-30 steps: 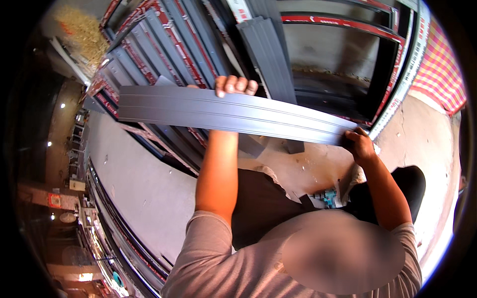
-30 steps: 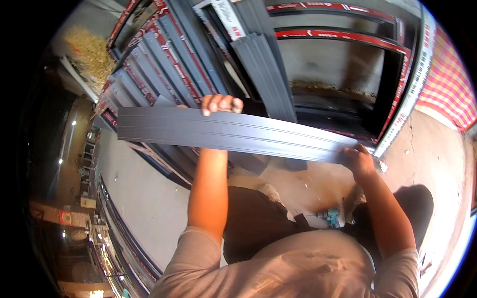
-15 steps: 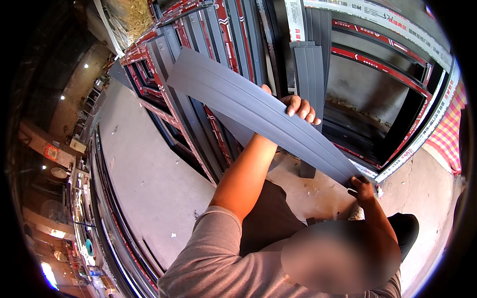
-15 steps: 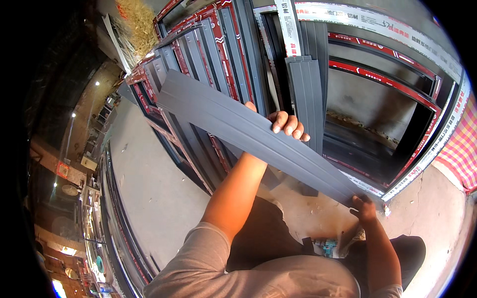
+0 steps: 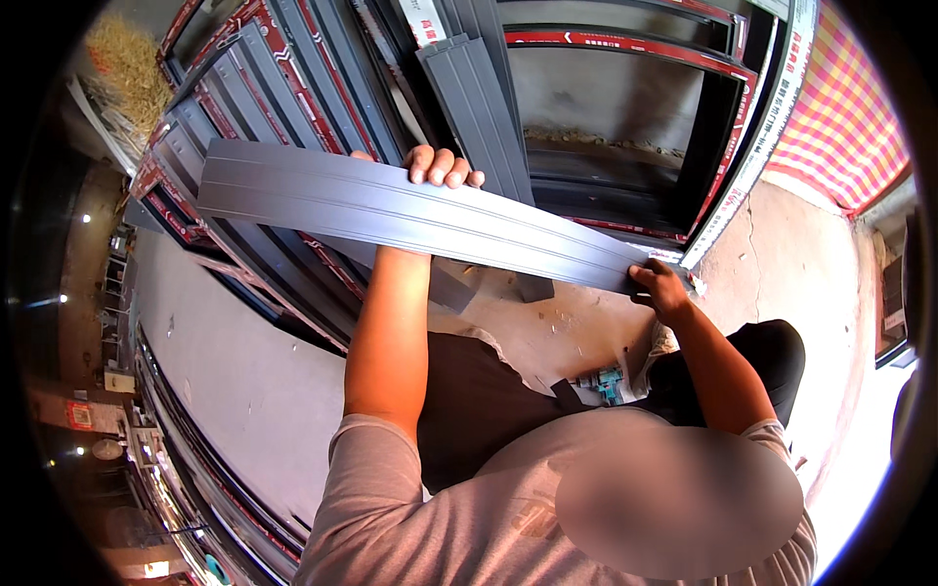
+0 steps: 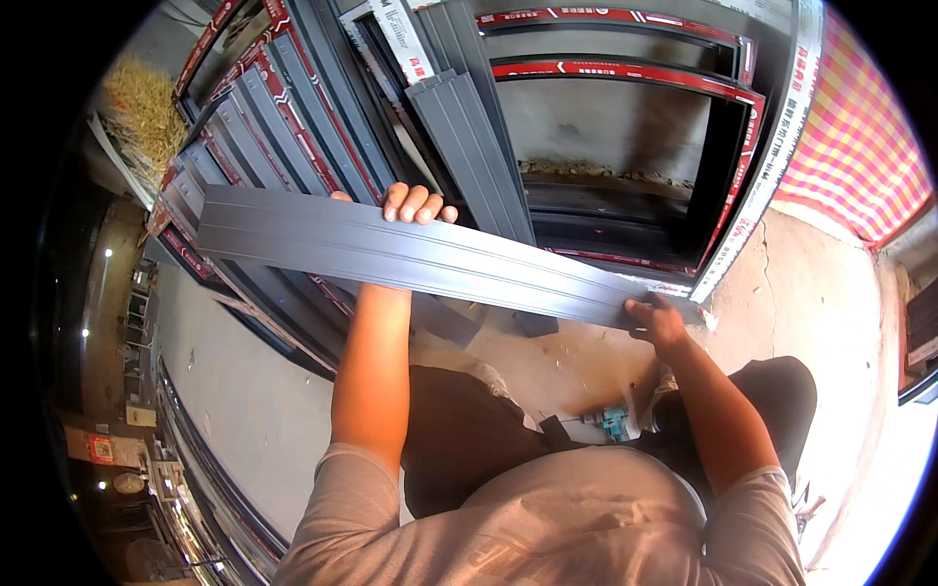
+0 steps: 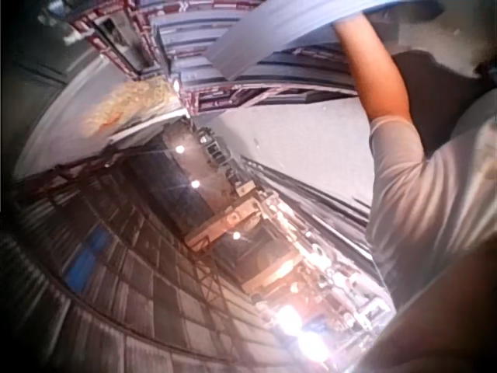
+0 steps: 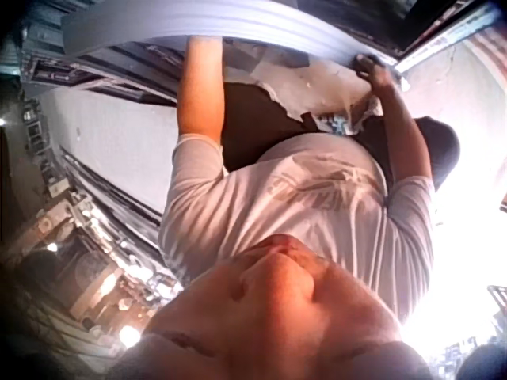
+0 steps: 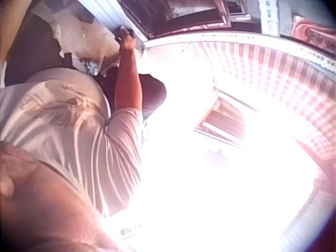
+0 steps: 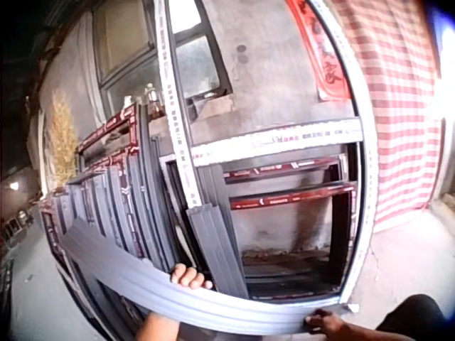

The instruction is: The person sits on the floor and repeatedly peels protective film off long gray aluminum profiles. They handle each profile one at a time, remove the film, and place the cleaned profiles into a vertical rack.

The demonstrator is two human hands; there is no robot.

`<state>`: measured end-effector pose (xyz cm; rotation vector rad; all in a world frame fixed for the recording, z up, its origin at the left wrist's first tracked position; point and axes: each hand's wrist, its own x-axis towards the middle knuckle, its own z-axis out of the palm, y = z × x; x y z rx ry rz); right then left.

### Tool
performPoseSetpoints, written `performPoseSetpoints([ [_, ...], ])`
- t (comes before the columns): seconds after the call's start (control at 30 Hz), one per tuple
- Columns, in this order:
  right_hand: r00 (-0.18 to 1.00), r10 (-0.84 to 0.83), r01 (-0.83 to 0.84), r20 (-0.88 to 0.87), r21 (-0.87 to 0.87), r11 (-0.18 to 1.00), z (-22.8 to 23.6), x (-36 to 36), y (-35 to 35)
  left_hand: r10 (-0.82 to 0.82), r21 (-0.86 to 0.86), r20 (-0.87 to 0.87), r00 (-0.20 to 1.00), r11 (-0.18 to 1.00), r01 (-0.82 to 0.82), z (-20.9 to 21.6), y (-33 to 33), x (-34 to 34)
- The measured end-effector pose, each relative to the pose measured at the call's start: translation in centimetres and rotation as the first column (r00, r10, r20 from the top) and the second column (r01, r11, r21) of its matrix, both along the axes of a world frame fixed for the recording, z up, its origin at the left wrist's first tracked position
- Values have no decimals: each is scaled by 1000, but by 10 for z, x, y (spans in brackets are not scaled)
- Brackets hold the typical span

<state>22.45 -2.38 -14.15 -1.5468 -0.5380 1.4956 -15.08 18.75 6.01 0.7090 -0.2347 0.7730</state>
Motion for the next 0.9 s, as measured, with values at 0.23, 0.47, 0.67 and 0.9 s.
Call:
performPoseSetpoints([
  [0.23, 993, -117, 119, -30, 95, 988, -6, 14, 6, 281, -144, -318, 906, 930, -339, 29, -26, 7],
  [0.47, 990, -137, 139, -33, 91, 986, -12, 15, 8, 753, -299, -165, 637, 578, -760, 71, -60, 12],
  [0.67, 986, -163, 161, 31, 56, 985, -7, 17, 9, 863, 340, -439, 251, 418, -842, 40, -42, 6],
  [0.9, 954, -294, 284, 48, 159, 946, 7, 43, 17, 778, 369, -491, 392, 593, -716, 36, -40, -5],
])
